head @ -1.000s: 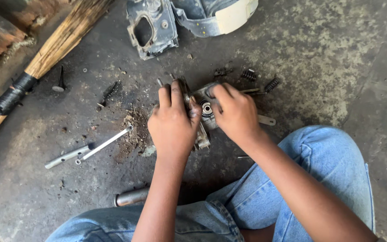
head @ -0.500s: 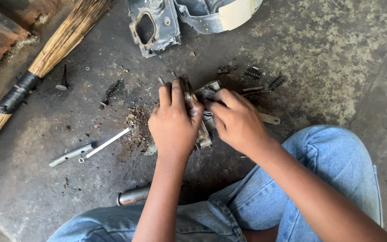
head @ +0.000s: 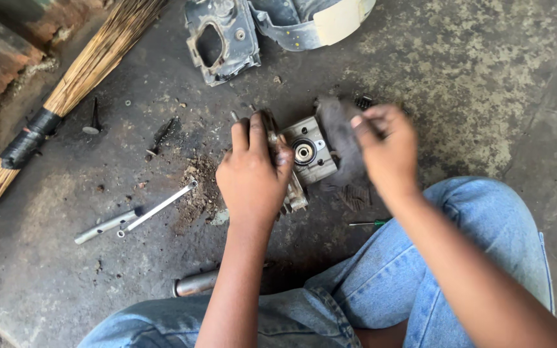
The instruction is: The person sits on the floor and cleans a disassembled engine cylinder head using a rag. They wipe the exterior surfaces and the internal valve seats, rotating the part to access different areas. The person also wipes their hands with the rag during the process.
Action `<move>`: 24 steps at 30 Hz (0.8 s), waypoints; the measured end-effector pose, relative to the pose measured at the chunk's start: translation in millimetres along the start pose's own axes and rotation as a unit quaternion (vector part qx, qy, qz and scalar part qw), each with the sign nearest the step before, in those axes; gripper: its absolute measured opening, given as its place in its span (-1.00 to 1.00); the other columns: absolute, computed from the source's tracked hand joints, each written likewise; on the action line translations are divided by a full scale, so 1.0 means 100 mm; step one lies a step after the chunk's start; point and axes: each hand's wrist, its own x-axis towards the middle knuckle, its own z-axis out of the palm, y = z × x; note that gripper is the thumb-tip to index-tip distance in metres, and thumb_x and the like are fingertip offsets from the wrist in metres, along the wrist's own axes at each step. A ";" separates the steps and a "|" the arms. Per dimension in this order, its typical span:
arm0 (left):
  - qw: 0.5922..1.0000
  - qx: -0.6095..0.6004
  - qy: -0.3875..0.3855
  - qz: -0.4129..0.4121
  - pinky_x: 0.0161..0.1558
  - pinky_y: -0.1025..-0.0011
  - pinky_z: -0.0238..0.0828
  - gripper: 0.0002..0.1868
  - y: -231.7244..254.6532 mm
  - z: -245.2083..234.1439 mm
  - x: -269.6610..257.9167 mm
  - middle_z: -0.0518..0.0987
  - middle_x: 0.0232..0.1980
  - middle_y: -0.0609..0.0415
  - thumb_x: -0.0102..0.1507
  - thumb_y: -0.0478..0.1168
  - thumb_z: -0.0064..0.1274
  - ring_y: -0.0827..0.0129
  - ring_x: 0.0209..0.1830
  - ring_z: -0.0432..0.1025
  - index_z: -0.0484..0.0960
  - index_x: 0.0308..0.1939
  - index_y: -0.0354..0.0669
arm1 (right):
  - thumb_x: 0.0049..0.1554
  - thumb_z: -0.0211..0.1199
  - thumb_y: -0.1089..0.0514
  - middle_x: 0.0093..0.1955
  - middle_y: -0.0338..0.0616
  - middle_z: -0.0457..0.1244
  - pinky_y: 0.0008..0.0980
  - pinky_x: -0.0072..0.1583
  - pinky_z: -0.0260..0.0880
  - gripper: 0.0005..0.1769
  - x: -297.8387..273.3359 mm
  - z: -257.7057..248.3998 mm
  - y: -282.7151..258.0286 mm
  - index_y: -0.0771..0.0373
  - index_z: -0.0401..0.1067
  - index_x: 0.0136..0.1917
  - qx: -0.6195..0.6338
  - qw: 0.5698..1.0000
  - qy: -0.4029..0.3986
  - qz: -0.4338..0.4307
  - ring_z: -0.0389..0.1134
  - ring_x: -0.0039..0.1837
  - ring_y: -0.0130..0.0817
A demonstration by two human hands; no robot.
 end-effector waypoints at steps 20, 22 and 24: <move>1.000 -0.011 -0.006 -0.006 -0.30 0.13 0.50 -0.43 0.01 0.00 0.02 0.49 0.05 -0.10 0.28 0.00 0.06 0.01 -0.32 0.55 0.48 0.30 -0.22 | 0.39 0.11 -0.12 -0.05 -0.29 0.33 -0.35 -0.22 -0.04 -0.69 0.21 -0.22 -0.07 0.14 0.41 0.15 0.250 0.929 -0.017 0.272 0.05 -0.30 -0.47; 1.000 -0.005 -0.006 -0.005 -0.30 0.12 0.50 -0.43 0.01 0.00 0.02 0.49 0.04 -0.11 0.28 0.01 0.06 0.00 -0.32 0.55 0.48 0.30 -0.21 | 0.33 0.11 -0.07 0.03 -0.34 0.34 -0.35 -0.07 0.17 -0.74 0.19 -0.17 -0.19 0.05 0.39 0.19 0.186 0.929 -0.047 0.317 0.22 -0.13 -0.48; 1.000 -0.002 -0.008 -0.007 -0.31 0.12 0.50 -0.42 0.01 -0.01 0.03 0.49 0.04 -0.11 0.27 0.01 0.06 0.00 -0.33 0.54 0.48 0.29 -0.21 | 0.24 0.18 0.05 0.10 -0.32 0.33 -0.38 0.08 0.31 -0.70 0.15 -0.10 -0.26 0.02 0.35 0.24 0.161 0.937 -0.103 0.293 0.31 0.03 -0.47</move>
